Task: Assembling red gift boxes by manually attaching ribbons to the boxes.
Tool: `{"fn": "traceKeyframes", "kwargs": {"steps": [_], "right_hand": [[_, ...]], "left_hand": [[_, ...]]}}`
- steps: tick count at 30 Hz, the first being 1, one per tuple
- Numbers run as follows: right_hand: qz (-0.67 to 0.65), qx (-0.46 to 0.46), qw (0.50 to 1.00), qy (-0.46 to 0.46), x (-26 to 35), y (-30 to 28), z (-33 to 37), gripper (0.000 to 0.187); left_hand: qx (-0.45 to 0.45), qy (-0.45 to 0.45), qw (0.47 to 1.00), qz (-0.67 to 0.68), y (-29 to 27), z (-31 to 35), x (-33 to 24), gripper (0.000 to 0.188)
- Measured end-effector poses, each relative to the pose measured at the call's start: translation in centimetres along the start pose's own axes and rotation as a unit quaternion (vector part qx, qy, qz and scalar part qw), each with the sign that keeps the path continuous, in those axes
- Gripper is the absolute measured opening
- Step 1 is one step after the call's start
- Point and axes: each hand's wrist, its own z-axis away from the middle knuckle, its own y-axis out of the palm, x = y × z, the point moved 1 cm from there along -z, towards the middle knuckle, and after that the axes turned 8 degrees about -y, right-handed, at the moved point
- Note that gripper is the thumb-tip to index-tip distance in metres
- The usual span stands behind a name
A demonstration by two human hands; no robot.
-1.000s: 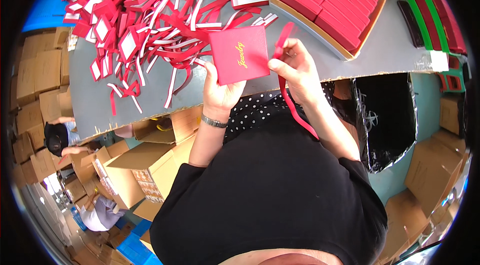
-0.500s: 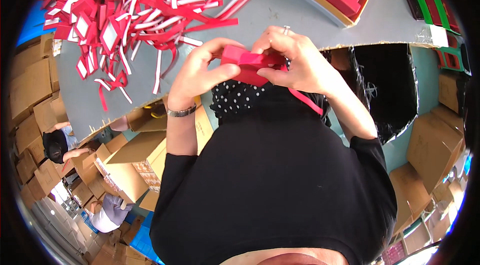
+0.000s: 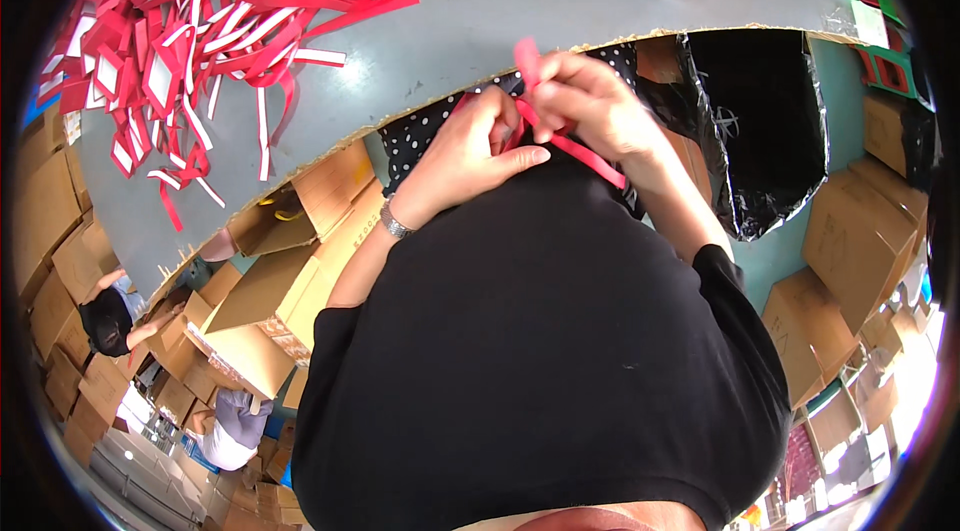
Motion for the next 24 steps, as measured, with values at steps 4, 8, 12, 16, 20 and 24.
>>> {"fn": "traceKeyframes", "kwargs": {"steps": [4,8,12,16,20,24], "right_hand": [[0.061,-0.034,0.993,-0.097,3.9,-2.4,1.6,0.011],[0.205,-0.031,0.970,-0.124,6.9,-2.2,2.3,0.008],[0.110,-0.029,0.944,-0.309,12.3,-1.8,2.7,0.008],[0.332,0.010,0.933,-0.139,12.7,0.6,1.0,0.013],[0.495,0.210,0.839,-0.089,8.4,2.0,-1.2,0.017],[0.496,0.196,0.846,-0.025,7.3,2.1,-1.3,0.021]], "left_hand": [[-0.062,-0.029,0.998,0.008,0.3,0.6,0.6,0.035],[-0.031,0.051,0.986,-0.158,-1.4,1.1,0.7,0.019],[0.051,-0.057,0.976,0.204,-3.4,2.0,-0.6,0.015],[0.050,-0.065,0.937,0.339,-3.5,1.9,-0.8,0.012],[0.056,-0.047,0.950,0.303,-2.3,2.0,-0.2,0.013],[0.046,-0.039,0.961,0.271,-2.0,2.2,-0.1,0.015]]}}
